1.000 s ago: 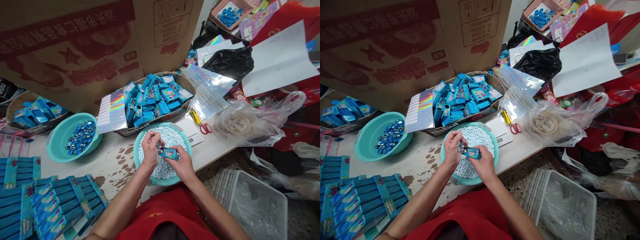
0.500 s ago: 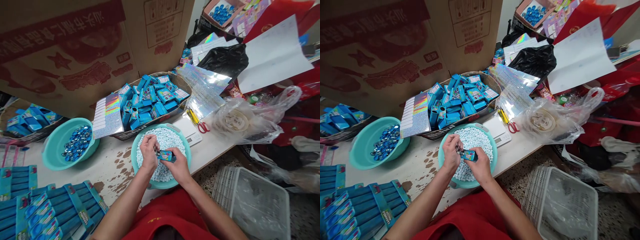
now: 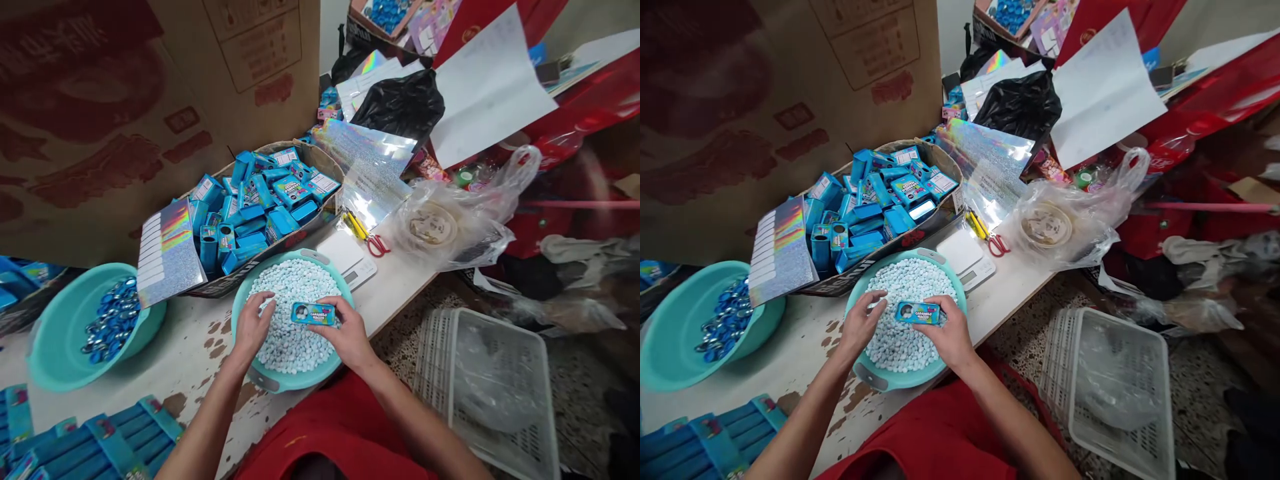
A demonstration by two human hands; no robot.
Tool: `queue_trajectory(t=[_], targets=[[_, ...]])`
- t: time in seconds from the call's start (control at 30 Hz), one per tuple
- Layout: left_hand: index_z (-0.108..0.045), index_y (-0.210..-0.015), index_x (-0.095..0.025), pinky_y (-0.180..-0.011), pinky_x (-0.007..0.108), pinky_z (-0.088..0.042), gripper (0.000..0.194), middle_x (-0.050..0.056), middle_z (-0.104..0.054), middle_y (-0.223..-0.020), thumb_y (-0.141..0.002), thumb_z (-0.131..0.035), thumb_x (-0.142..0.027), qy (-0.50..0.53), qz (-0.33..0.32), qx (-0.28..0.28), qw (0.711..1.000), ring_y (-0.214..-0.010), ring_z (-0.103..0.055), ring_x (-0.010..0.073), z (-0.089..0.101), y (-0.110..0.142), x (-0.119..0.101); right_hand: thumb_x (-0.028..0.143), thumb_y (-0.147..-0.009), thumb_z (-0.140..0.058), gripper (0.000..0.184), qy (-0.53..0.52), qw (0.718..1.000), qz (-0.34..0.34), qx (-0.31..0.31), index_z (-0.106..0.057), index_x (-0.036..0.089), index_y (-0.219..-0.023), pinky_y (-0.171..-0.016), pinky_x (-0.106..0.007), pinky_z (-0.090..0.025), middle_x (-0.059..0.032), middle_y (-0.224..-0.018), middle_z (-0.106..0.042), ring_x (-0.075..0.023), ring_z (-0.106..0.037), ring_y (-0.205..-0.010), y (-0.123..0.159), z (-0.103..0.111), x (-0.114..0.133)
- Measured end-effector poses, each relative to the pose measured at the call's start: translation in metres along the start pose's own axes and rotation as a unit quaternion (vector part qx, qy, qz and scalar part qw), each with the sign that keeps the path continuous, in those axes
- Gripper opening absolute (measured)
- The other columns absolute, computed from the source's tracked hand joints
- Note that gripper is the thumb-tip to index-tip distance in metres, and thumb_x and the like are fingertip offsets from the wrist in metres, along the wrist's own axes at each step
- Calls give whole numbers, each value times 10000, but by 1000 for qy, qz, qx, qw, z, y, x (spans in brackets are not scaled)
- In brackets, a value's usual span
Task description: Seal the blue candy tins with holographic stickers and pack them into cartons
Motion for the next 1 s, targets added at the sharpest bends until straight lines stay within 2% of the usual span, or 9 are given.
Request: queue_trajectory(t=[0.17, 0.27, 0.33, 0.43, 0.5, 0.57, 0.7, 0.87, 1.0], targets=[[-631, -941, -197, -790, 334, -479, 304, 58, -657, -1013, -827, -456, -417, 12, 18, -5, 1000, -928, -601, 216, -4, -10, -13, 323, -618, -789, 369, -36, 999, -17, 3, -623, 212, -928, -832, -331, -460, -29, -952, -627, -212, -585, -898, 2, 10, 8], [-613, -914, -199, -792, 338, -474, 249, 56, -659, -966, -858, -442, -371, -15, -68, -46, 997, -921, -598, 209, -15, -15, -39, 317, -579, -822, 396, -79, 996, -30, 14, -633, 217, -913, -801, -307, -480, -25, -949, -643, -209, -603, -885, 13, 31, 16], [-598, -887, -203, -835, 358, -462, 199, 60, -656, -952, -876, -443, -328, -47, -163, -59, 984, -945, -585, 212, -32, -17, -65, 319, -583, -821, 389, -97, 994, -48, -23, -631, 223, -909, -741, -292, -500, -21, -919, -657, -199, -620, -825, 24, 56, 16], [-594, -908, -207, -921, 425, -423, 137, 75, -647, -1061, -878, -480, -277, -139, -297, 42, 944, -1071, -543, 245, -79, -20, -106, 349, -608, -798, 386, -49, 978, -78, -189, -615, 225, -925, -687, -296, -514, -16, -862, -664, -189, -623, -748, 39, 102, 3], [-596, -981, -187, -980, 511, -368, 191, 115, -611, -1179, -863, -528, -321, -229, -341, 137, 901, -1169, -490, 292, -117, -23, -126, 381, -589, -798, 421, 11, 952, -101, -289, -612, 219, -931, -682, -306, -515, -20, -847, -663, -193, -619, -740, 45, 129, -9], [-586, -1060, -142, -1028, 592, -281, 362, 181, -554, -1264, -843, -550, -430, -315, -359, 202, 855, -1234, -434, 331, -151, -28, -136, 418, -555, -802, 459, 46, 934, -119, -333, -615, 213, -921, -659, -307, -514, -19, -822, -661, -194, -614, -714, 48, 145, -19], [-560, -1150, -80, -1061, 634, -180, 580, 247, -480, -1331, -835, -498, -562, -412, -344, 273, 798, -1271, -391, 340, -190, -42, -136, 433, -551, -799, 474, 49, 931, -139, -334, -616, 215, -930, -655, -299, -513, -13, -820, -664, -186, -611, -704, 46, 152, -33], [-532, -1223, -90, -1035, 656, -199, 594, 234, -412, -1396, -859, -463, -554, -439, -321, 313, 779, -1272, -377, 351, -197, -53, -132, 429, -578, -794, 467, 39, 929, -171, -326, -618, 212, -952, -685, -304, -508, -17, -844, -671, -187, -614, -734, 42, 148, -49], [-553, -1188, -91, -1034, 613, -230, 539, 226, -467, -1348, -860, -493, -515, -450, -333, 305, 771, -1226, -417, 325, -201, -55, -132, 424, -570, -795, 458, 25, 927, -173, -332, -621, 203, -931, -676, -309, -514, -16, -817, -670, -185, -615, -717, 35, 149, -51]])
Point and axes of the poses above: each hand's wrist, its own y-axis away from the middle knuckle, its own z-axis out of the back of the hand, x = y × z, the point moved 2 cm from there along -y, towards the middle knuckle
